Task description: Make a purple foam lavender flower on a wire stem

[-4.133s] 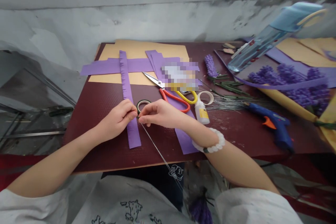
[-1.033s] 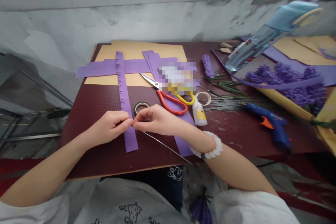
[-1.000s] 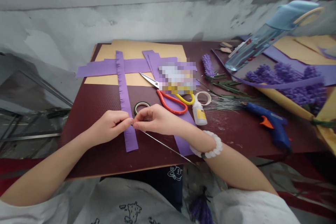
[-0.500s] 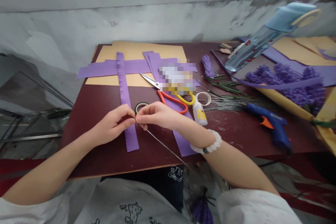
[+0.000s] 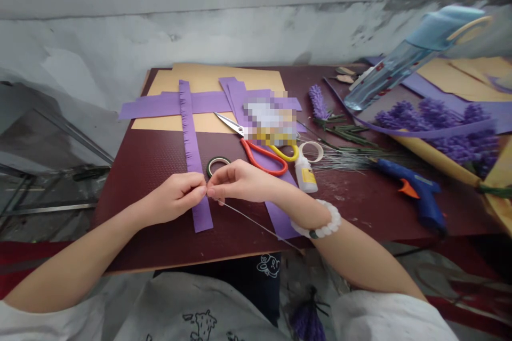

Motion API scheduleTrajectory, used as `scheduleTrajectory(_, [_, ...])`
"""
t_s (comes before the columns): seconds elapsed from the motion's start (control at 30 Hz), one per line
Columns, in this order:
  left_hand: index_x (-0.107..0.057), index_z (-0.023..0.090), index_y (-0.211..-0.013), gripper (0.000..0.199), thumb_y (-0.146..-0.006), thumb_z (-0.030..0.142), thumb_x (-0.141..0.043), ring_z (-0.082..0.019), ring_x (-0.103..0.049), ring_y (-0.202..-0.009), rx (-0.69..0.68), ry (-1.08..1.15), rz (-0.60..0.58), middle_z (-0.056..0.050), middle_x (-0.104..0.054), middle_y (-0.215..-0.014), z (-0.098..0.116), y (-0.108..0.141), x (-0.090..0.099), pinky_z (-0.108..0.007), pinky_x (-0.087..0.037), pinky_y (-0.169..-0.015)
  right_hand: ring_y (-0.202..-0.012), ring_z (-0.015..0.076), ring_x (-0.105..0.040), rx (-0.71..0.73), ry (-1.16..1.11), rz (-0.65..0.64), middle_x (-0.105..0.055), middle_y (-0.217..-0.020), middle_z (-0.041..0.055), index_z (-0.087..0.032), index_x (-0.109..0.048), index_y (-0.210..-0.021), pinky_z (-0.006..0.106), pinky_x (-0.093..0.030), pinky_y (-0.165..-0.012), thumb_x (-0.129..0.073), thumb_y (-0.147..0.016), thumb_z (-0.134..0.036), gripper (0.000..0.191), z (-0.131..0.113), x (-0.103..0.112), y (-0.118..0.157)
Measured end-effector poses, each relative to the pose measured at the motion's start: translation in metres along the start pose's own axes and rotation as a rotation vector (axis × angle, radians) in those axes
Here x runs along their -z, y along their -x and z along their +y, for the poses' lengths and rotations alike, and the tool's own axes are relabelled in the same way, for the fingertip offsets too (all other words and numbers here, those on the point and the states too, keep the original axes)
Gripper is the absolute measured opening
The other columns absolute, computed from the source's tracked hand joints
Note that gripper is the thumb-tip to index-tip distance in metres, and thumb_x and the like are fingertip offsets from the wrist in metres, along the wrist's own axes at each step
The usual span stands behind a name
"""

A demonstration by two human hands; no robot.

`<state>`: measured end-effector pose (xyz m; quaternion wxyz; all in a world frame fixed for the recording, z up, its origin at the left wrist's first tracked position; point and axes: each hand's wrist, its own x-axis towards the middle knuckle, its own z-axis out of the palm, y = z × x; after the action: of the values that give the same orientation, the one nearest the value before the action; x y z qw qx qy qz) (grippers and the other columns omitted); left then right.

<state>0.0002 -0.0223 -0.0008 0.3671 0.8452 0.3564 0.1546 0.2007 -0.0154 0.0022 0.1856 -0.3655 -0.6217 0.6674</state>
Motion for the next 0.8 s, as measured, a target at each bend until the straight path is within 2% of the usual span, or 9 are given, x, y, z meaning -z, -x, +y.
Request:
scheduleTrajectory(0.17, [-0.036,0.018,-0.060,0.030,-0.088,0.028,-0.039,-0.007,-0.035,-0.054,0.014,0.016,-0.027,0.005,-0.036,-0.057,-0.0025,-0.0007,0.0001,-0.020,-0.030,-0.052,-0.057,0.0084,-0.054,-0.015,0.095,0.013,-0.059,-0.058,-0.0035,-0.014,-0.064,-0.073,0.023,-0.040,-0.059,-0.065,-0.078,-0.022,0.009,-0.0037,-0.0019,0.0030])
scheduleTrajectory(0.37, [-0.030,0.018,-0.056,0.033,-0.087,0.027,-0.039,-0.006,-0.030,-0.050,0.015,0.036,-0.062,0.006,-0.031,-0.054,-0.0008,-0.0033,-0.0001,-0.020,-0.026,-0.048,-0.056,0.0074,-0.050,0.064,0.324,0.034,-0.058,-0.061,-0.0034,-0.012,-0.067,-0.081,0.022,-0.038,-0.056,-0.054,-0.083,-0.014,0.013,-0.0050,-0.0020,0.0061])
scheduleTrajectory(0.47, [-0.029,0.019,-0.055,0.034,-0.086,0.026,-0.040,-0.006,-0.029,-0.050,0.021,0.036,-0.065,0.006,-0.030,-0.053,-0.0018,-0.0033,-0.0005,-0.021,-0.025,-0.047,-0.059,0.0085,-0.050,0.143,0.432,0.052,-0.058,-0.063,-0.0021,-0.011,-0.069,-0.085,0.023,-0.038,-0.057,-0.055,-0.085,-0.018,0.016,-0.0032,-0.0010,0.0071])
scheduleTrajectory(0.63, [-0.030,0.018,-0.054,0.033,-0.085,0.026,-0.041,-0.006,-0.029,-0.050,0.050,0.037,-0.066,0.006,-0.030,-0.052,-0.0035,-0.0029,0.0003,-0.020,-0.025,-0.047,-0.068,0.0117,-0.054,0.209,0.480,0.069,-0.064,-0.073,0.0017,-0.012,-0.070,-0.086,0.025,-0.040,-0.063,-0.058,-0.085,-0.027,0.020,-0.0011,-0.0020,0.0084])
scheduleTrajectory(0.8, [-0.031,0.018,-0.054,0.033,-0.084,0.029,-0.041,-0.006,-0.028,-0.050,0.082,0.074,-0.065,0.006,-0.029,-0.052,-0.0032,-0.0032,0.0019,-0.021,-0.025,-0.047,-0.066,0.0102,-0.053,0.255,0.466,0.109,-0.061,-0.070,-0.0003,-0.013,-0.067,-0.079,0.024,-0.040,-0.062,-0.063,-0.081,-0.022,0.010,0.0000,-0.0055,0.0085])
